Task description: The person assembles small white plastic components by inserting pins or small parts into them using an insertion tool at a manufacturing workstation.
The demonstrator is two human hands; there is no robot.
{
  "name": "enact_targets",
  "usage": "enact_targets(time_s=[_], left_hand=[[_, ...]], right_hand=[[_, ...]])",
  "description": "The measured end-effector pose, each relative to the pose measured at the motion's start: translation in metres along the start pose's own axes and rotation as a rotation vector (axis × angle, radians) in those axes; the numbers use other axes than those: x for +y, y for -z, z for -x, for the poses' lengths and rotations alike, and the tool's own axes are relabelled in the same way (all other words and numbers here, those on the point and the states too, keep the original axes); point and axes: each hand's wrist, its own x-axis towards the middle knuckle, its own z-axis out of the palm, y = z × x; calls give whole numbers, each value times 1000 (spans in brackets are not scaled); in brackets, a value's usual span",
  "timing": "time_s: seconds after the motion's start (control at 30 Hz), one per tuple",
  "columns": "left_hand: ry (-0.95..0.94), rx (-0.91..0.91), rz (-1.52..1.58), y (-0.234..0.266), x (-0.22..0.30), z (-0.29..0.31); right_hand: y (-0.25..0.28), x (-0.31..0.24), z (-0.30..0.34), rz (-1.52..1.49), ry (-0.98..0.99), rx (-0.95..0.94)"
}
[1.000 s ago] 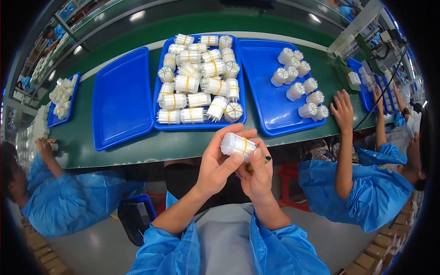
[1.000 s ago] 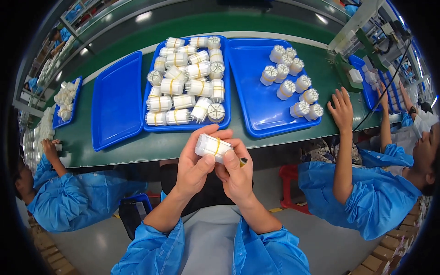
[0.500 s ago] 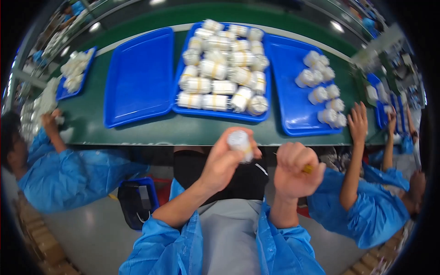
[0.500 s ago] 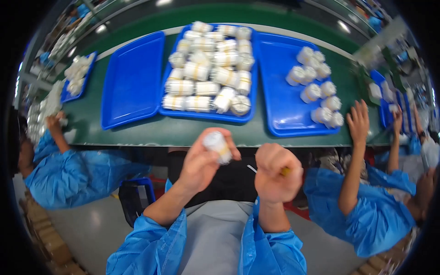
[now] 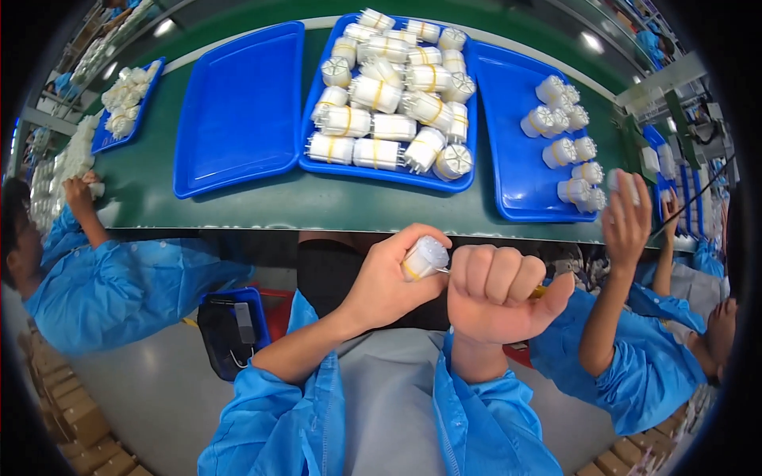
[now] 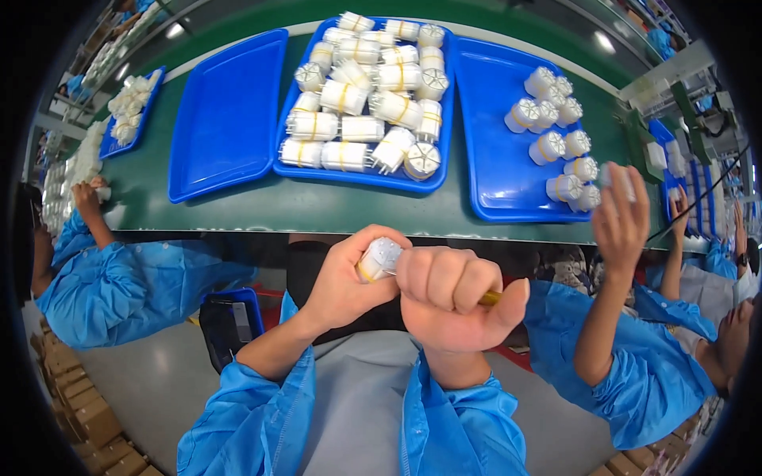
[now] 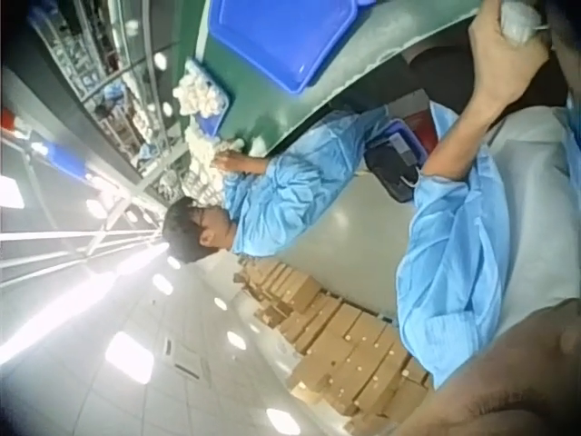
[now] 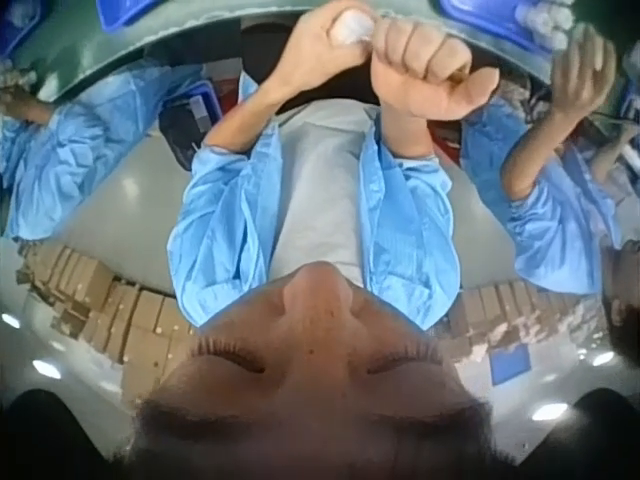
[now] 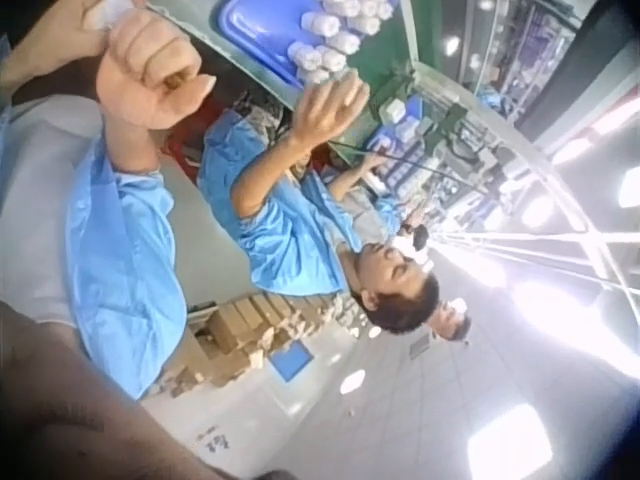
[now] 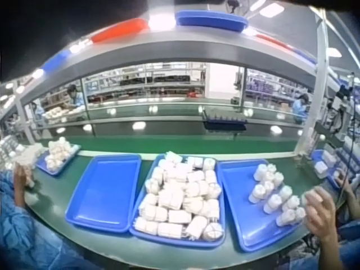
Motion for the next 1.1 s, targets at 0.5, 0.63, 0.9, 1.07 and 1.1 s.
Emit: enact_targets(time_s=[0.5,0.63,0.9,1.07,1.1], left_hand=[[46,-11,-180,-3,-5,3],[28,-21,-342,-2,-10,2],[101,19,21,4,-20,0],[215,-38,309,10,-14,0],[294,-70,298,12,-11,3]], right_hand=[[12,-1,7,60,-59,-29],[18,5,6,38,-93,-1],[26,1,-2,-69,-146,74],[25,-6,1,-35,13,59],[26,-4,2,-36,-11,52]])
